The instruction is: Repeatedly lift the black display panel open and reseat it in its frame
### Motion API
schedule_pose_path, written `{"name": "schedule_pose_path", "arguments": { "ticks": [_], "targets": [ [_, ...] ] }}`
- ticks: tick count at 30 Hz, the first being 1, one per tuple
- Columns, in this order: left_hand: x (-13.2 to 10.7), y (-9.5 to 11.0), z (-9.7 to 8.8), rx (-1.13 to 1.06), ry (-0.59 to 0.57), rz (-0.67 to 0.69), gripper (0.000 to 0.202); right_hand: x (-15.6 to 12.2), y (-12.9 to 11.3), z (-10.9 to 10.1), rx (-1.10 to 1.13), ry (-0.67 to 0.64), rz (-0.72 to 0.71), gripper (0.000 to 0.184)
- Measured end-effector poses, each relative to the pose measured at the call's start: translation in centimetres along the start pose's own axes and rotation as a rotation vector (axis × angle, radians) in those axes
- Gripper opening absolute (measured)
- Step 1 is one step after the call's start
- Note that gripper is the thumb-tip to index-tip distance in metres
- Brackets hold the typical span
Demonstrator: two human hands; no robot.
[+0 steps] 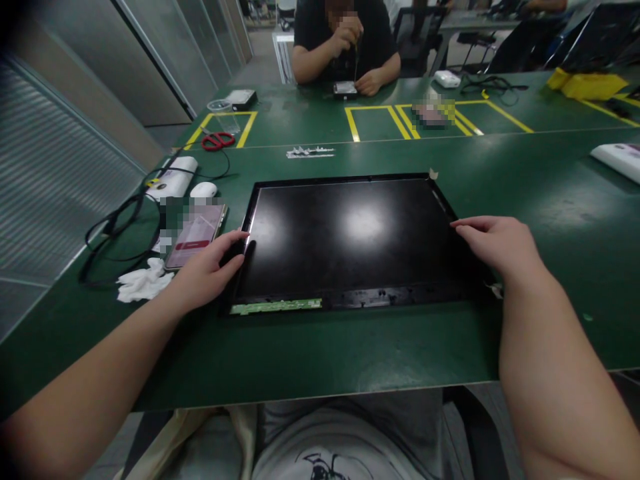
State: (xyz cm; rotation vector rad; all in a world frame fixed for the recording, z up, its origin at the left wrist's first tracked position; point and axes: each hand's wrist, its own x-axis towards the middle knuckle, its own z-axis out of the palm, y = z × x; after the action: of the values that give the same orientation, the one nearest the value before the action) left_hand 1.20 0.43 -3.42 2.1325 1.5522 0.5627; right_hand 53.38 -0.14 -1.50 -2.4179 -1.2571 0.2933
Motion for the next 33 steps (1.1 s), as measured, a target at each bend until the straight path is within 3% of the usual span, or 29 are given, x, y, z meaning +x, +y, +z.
{"name": "schedule_pose_path", "arguments": {
  "ticks": [15, 23, 29, 33],
  "targets": [
    [-0.1, 0.6, 0.1, -0.037, 0.033, -0.07, 0.049, -1.6, -2.2, 0.1, -0.117, -0.037, -0.045, 0.038],
    [-0.2, 0.6, 0.4, -0.118, 0.062, -0.078, 0.044, -1.2, -1.8, 0.6, -0.108, 0.003, -0.039, 0.034],
    [-0.3, 1.3, 0.5, -0.287, 0.156, -0.118, 0.038, -0.8, -1.2, 0.6, -0.094, 0.016, -0.034, 0.034],
    [-0.3, 2.2, 0.5, -0.552, 0.222, -0.208, 0.033, -0.8, -1.1, 0.7, -0.085, 0.01, -0.036, 0.035]
  ]
}}
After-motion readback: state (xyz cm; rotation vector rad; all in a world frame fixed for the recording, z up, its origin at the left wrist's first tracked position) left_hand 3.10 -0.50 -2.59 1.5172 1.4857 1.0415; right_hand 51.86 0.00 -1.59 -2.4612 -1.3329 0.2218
